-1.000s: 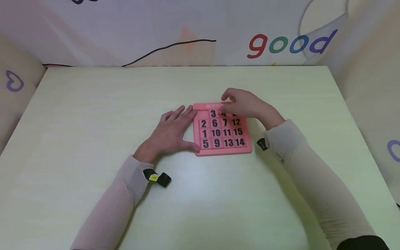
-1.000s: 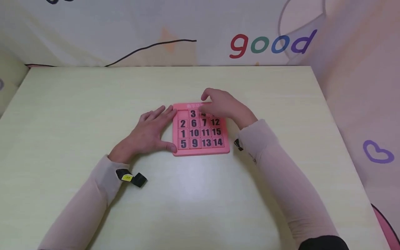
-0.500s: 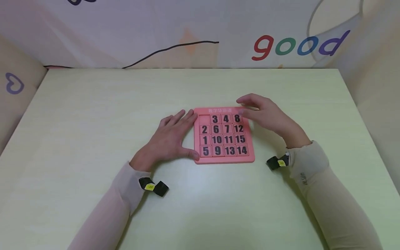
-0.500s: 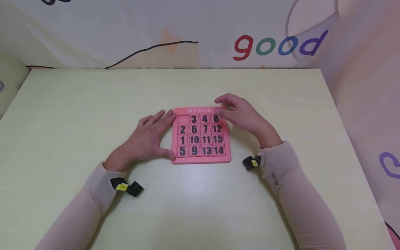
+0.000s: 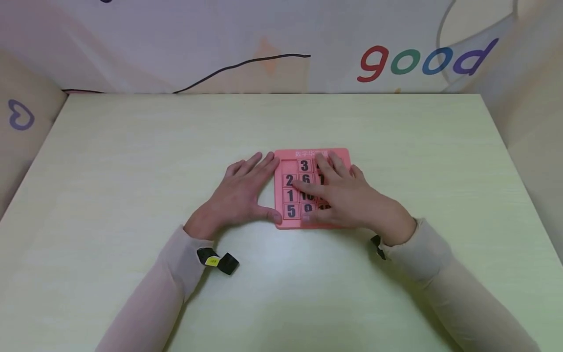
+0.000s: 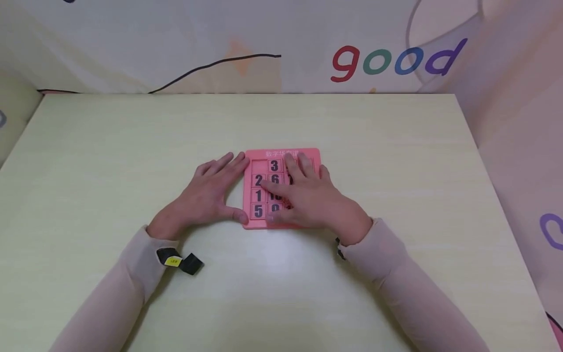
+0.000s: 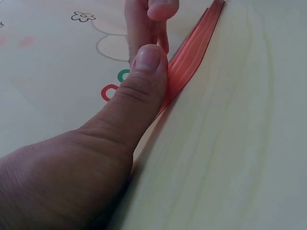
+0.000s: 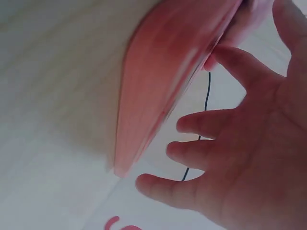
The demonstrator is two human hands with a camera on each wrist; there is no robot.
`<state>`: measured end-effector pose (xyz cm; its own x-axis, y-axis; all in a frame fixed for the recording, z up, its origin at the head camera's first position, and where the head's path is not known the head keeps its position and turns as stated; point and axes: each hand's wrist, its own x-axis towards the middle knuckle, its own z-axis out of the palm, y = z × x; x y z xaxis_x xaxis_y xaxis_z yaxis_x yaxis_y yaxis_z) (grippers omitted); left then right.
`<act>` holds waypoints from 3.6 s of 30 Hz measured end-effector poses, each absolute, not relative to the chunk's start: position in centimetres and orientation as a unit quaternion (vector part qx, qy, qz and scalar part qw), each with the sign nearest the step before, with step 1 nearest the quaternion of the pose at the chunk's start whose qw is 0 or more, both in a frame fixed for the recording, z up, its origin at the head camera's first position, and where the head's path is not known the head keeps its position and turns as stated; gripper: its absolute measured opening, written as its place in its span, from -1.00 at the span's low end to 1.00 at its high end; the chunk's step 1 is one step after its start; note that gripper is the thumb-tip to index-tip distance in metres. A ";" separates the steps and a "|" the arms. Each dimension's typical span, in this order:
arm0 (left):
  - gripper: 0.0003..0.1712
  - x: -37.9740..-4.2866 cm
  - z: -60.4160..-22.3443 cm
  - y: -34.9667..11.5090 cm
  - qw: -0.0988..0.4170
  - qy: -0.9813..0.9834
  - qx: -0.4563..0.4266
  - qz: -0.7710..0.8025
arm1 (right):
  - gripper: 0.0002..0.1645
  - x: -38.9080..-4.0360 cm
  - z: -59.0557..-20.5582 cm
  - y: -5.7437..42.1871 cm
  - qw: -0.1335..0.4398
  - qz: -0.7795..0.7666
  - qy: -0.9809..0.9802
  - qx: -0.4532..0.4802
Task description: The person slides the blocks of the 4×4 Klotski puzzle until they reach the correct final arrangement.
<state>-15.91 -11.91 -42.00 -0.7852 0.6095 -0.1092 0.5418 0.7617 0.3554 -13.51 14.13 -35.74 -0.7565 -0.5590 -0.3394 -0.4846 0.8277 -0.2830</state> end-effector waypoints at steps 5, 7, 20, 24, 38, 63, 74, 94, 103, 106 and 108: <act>0.44 -16.0 -41.7 -12.0 0.116 0.932 0.308 0.149 | -0.04 -13.4 -35.9 13.1 0.198 -0.067 0.947 -0.244; 0.44 -16.1 -41.6 -12.1 0.117 0.933 0.306 0.148 | -0.03 -13.6 -35.9 12.5 0.192 -0.057 0.953 -0.229; 0.44 -16.1 -41.6 -12.0 0.123 0.931 0.304 0.159 | -0.01 -13.0 -35.4 12.7 0.231 -0.078 0.940 -0.240; 0.44 -16.2 -41.7 -11.8 0.118 0.931 0.306 0.163 | -0.02 -11.3 -35.1 13.0 0.234 -0.081 0.933 -0.261; 0.42 -16.2 -41.8 -11.9 0.120 0.932 0.308 0.149 | 0.06 -11.3 -35.9 11.3 0.182 -0.037 0.955 -0.232; 0.42 -16.4 -41.5 -11.6 0.122 0.931 0.310 0.152 | 0.03 -8.0 -34.4 11.5 0.202 -0.019 0.943 -0.265; 0.43 -16.3 -41.5 -12.0 0.132 0.932 0.300 0.153 | 0.13 -9.5 -35.5 10.6 0.196 -0.013 0.951 -0.238; 0.42 -16.4 -41.6 -11.8 0.137 0.932 0.297 0.158 | 0.15 -7.0 -35.0 12.7 0.217 -0.048 0.944 -0.246; 0.43 -16.5 -41.5 -11.9 0.130 0.936 0.291 0.152 | 0.15 -7.3 -35.5 11.6 0.196 -0.039 0.945 -0.260; 0.44 -16.4 -41.5 -11.8 0.134 0.935 0.290 0.155 | 0.14 -7.7 -34.7 12.8 0.214 -0.047 0.944 -0.245; 0.44 -16.4 -41.6 -11.7 0.137 0.934 0.289 0.157 | 0.13 -7.9 -33.8 13.9 0.228 -0.052 0.945 -0.229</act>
